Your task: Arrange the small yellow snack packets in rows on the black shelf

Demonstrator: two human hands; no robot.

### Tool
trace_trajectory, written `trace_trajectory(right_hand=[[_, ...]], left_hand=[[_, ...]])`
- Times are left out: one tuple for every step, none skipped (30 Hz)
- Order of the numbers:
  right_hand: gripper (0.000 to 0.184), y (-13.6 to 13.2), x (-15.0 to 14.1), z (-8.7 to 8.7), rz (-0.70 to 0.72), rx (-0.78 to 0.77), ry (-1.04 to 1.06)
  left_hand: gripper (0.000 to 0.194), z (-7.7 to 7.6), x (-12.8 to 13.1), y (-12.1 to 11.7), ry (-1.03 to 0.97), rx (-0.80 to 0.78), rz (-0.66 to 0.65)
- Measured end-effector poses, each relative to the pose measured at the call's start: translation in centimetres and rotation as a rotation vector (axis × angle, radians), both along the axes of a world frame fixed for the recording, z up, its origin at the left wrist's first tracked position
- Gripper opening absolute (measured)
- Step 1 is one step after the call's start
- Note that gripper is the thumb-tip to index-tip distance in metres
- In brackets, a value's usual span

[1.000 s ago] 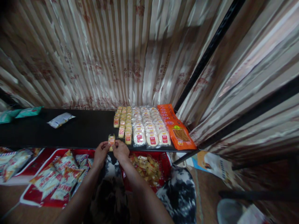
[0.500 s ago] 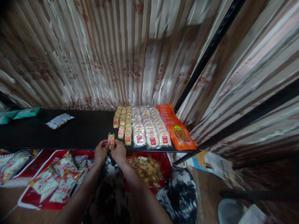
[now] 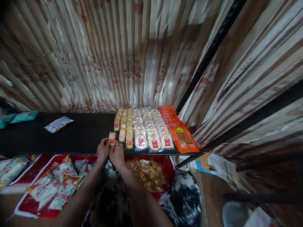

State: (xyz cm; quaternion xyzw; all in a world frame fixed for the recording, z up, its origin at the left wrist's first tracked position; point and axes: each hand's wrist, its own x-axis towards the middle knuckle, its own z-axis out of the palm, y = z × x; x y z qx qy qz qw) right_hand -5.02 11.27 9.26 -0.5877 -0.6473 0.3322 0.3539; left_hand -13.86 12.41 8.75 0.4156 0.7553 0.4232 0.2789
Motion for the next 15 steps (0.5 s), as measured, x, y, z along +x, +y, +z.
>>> trace_trajectory(right_hand=[[0.042, 0.1, -0.1, 0.0, -0.002, 0.003, 0.007], [0.042, 0.1, -0.2, 0.0, -0.004, 0.005, 0.014], [0.043, 0.2, -0.3, 0.0, -0.005, 0.008, 0.021], [0.043, 0.2, -0.4, 0.1, -0.007, 0.012, 0.026], [0.043, 0.2, -0.5, 0.1, -0.007, 0.016, 0.031], [0.043, 0.3, -0.6, 0.2, -0.005, 0.015, 0.036], [0.042, 0.3, -0.7, 0.3, 0.003, 0.008, 0.041], [0.042, 0.4, -0.8, 0.5, 0.01, -0.003, 0.048], [0.041, 0.5, -0.9, 0.6, 0.016, -0.017, 0.054], [0.041, 0.5, -1.0, 0.7, 0.021, -0.03, 0.061], [0.041, 0.6, -1.0, 0.9, 0.025, -0.041, 0.069], [0.042, 0.7, -1.1, 1.1, 0.027, -0.051, 0.077], [0.043, 0.7, -1.1, 1.3, 0.026, -0.063, 0.085], [0.044, 0.8, -1.1, 1.5, 0.026, -0.079, 0.09], [0.045, 0.8, -1.2, 1.7, 0.029, -0.097, 0.092]], left_hand=[[0.022, 0.1, 0.0, 0.2, 0.003, -0.001, 0.001], [0.022, 0.1, 0.0, 0.3, 0.004, -0.001, 0.002], [0.022, 0.1, 0.0, 0.5, 0.007, 0.002, 0.003], [0.022, 0.1, -0.1, 0.7, 0.009, 0.006, 0.003], [0.023, 0.1, -0.1, 0.9, 0.013, 0.011, 0.003], [0.022, 0.1, -0.1, 1.1, 0.016, 0.016, 0.003], [0.022, 0.0, -0.1, 1.3, 0.018, 0.021, 0.001], [0.022, -0.1, -0.1, 1.5, 0.016, 0.026, 0.001], [0.022, -0.2, -0.2, 1.8, 0.012, 0.032, 0.0], [0.022, -0.3, -0.2, 2.0, 0.005, 0.038, -0.002], [0.022, -0.4, -0.2, 2.2, -0.002, 0.044, -0.003], [0.022, -0.5, -0.3, 2.4, -0.011, 0.053, -0.005], [0.022, -0.7, -0.3, 2.6, -0.021, 0.062, -0.008], [0.021, -0.8, -0.3, 2.8, -0.031, 0.07, -0.011], [0.021, -0.8, -0.3, 3.0, -0.04, 0.077, -0.014]])
